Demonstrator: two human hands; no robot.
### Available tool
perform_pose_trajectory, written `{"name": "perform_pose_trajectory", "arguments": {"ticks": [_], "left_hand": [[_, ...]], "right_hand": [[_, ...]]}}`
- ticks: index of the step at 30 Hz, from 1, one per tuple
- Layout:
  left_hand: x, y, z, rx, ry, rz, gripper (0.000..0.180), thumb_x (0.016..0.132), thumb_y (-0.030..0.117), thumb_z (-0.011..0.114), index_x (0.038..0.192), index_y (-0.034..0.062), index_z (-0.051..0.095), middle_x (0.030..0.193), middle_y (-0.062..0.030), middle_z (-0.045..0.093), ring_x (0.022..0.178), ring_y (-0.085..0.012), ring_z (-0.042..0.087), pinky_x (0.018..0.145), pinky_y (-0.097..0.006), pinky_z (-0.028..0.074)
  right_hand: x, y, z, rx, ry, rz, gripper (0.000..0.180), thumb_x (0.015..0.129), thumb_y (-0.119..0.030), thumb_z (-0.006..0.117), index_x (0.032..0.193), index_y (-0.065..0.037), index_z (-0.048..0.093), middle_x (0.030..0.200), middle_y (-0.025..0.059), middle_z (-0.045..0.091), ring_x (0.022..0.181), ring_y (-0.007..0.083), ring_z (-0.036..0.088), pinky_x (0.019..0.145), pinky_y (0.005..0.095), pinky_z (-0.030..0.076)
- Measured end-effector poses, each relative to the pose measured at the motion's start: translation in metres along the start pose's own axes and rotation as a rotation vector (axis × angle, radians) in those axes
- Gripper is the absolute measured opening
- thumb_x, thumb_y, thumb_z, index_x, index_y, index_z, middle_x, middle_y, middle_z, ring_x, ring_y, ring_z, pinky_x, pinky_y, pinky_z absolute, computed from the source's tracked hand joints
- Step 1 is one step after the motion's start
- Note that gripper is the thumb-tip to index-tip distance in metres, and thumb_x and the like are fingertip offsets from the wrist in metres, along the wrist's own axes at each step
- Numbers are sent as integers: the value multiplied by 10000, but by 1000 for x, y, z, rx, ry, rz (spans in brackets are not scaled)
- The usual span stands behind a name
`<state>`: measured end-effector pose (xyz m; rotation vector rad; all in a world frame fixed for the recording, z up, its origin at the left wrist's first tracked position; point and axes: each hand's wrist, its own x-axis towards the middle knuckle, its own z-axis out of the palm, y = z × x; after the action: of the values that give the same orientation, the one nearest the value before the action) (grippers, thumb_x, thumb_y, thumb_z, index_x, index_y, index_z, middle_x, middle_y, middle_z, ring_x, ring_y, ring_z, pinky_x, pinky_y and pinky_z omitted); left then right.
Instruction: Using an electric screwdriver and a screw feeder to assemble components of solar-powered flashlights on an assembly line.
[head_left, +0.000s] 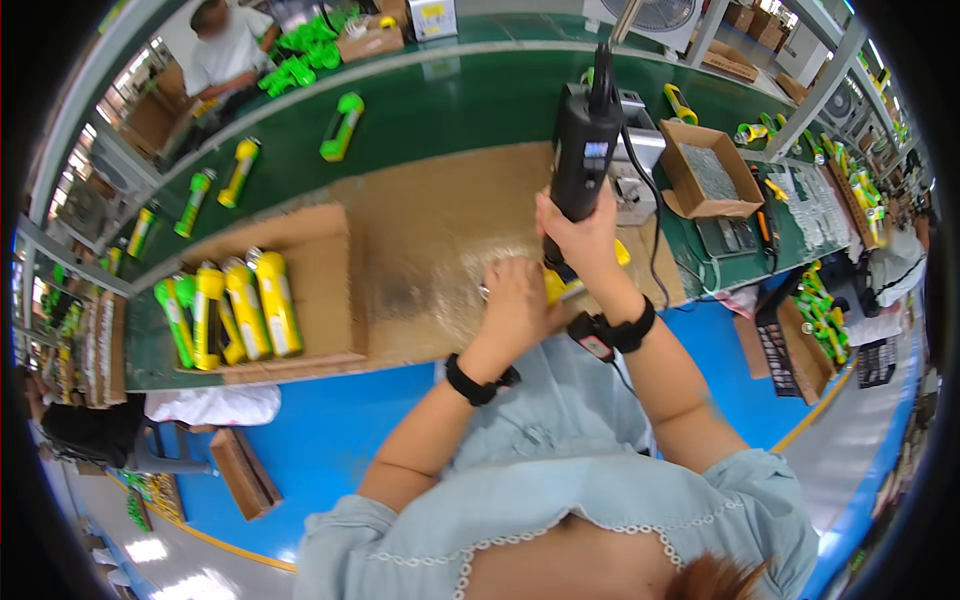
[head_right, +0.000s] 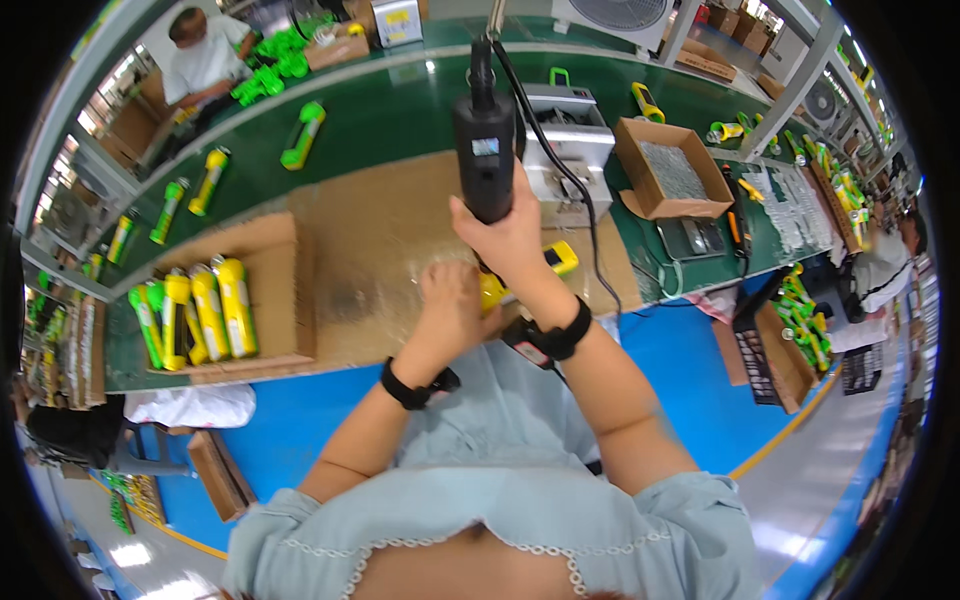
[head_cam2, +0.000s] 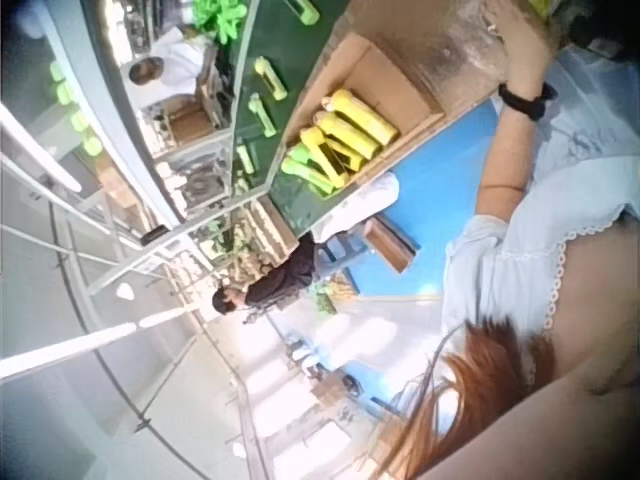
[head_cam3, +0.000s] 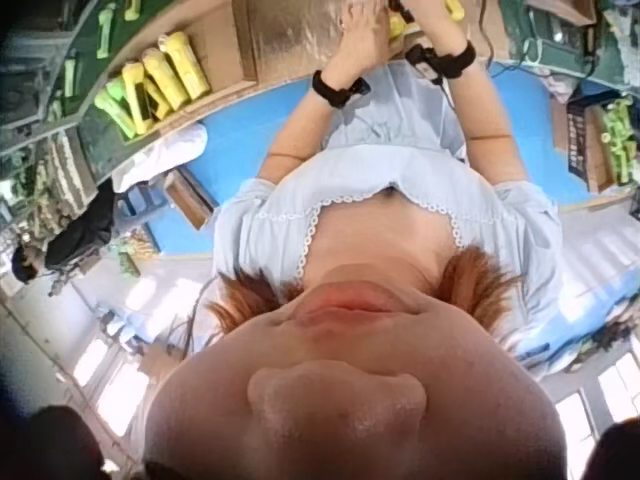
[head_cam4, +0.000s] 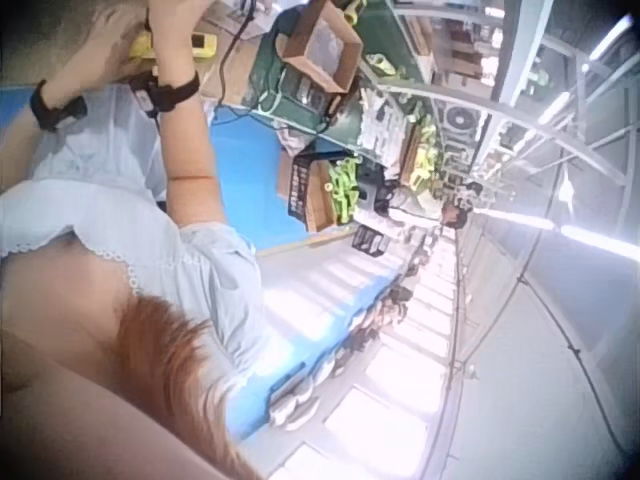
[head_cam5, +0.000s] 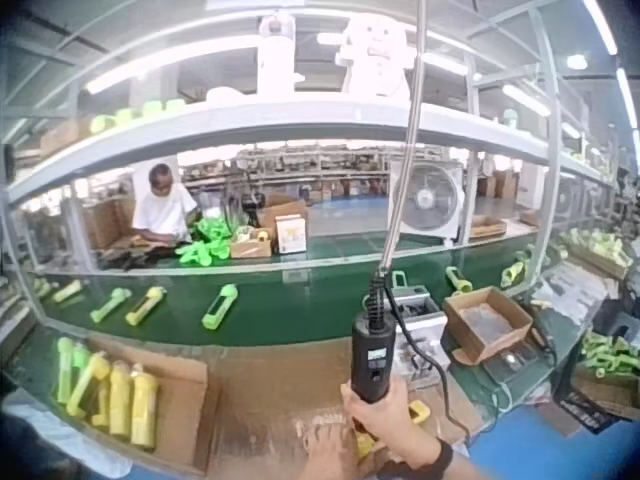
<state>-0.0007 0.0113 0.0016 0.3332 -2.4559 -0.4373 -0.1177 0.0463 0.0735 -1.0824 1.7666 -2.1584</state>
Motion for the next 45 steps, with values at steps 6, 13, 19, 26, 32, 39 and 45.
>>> {"name": "perform_pose_trajectory", "arguments": {"ticks": [6,13,19,26,32,39,45], "left_hand": [[5,8,-15,217,-200,28,473,651,292,731,974,-5,554,910,-153,537,915,-319,509,891,-476,345],[-9,-11,-57,424,-245,-404,404,677,318,740,934,40,601,895,-140,545,873,-310,538,782,-455,383],[106,-85,15,603,-218,-371,416,682,470,730,827,85,667,828,-98,629,799,-268,598,627,-427,442],[240,-178,40,650,-77,-580,757,699,623,674,1077,-23,561,1035,-165,598,950,-327,596,766,-501,469],[224,-365,-52,967,-279,-1076,866,597,588,778,1280,109,541,1164,-132,577,1131,-333,532,876,-544,433],[247,-402,-141,315,-707,-1063,646,638,548,716,1068,67,686,1088,-126,666,964,-275,648,831,-368,501],[216,-481,-171,931,-576,-1149,779,559,423,801,1247,127,587,1380,-163,422,1333,-360,296,1043,-565,263]], "right_hand": [[-6,-30,-11,245,-42,-56,538,794,-18,646,1275,-10,405,764,29,560,641,96,558,591,257,468],[-22,-99,-74,284,51,-185,609,806,-2,591,1343,39,308,728,71,559,586,126,555,571,248,466],[-12,-75,-56,354,44,-95,598,790,32,600,1313,26,309,740,79,553,612,136,550,595,258,473],[34,-30,-22,340,42,-143,637,821,-33,604,1357,31,267,772,86,552,624,159,546,599,307,488],[47,-13,-30,196,80,-168,758,866,-238,660,1391,18,178,768,93,543,647,166,542,544,327,527],[41,3,-33,102,294,-190,620,819,-321,656,1246,39,384,735,68,495,632,142,476,627,279,424],[45,18,-30,102,214,-199,573,818,-318,655,1203,28,410,740,64,492,644,142,473,635,278,419]]}}
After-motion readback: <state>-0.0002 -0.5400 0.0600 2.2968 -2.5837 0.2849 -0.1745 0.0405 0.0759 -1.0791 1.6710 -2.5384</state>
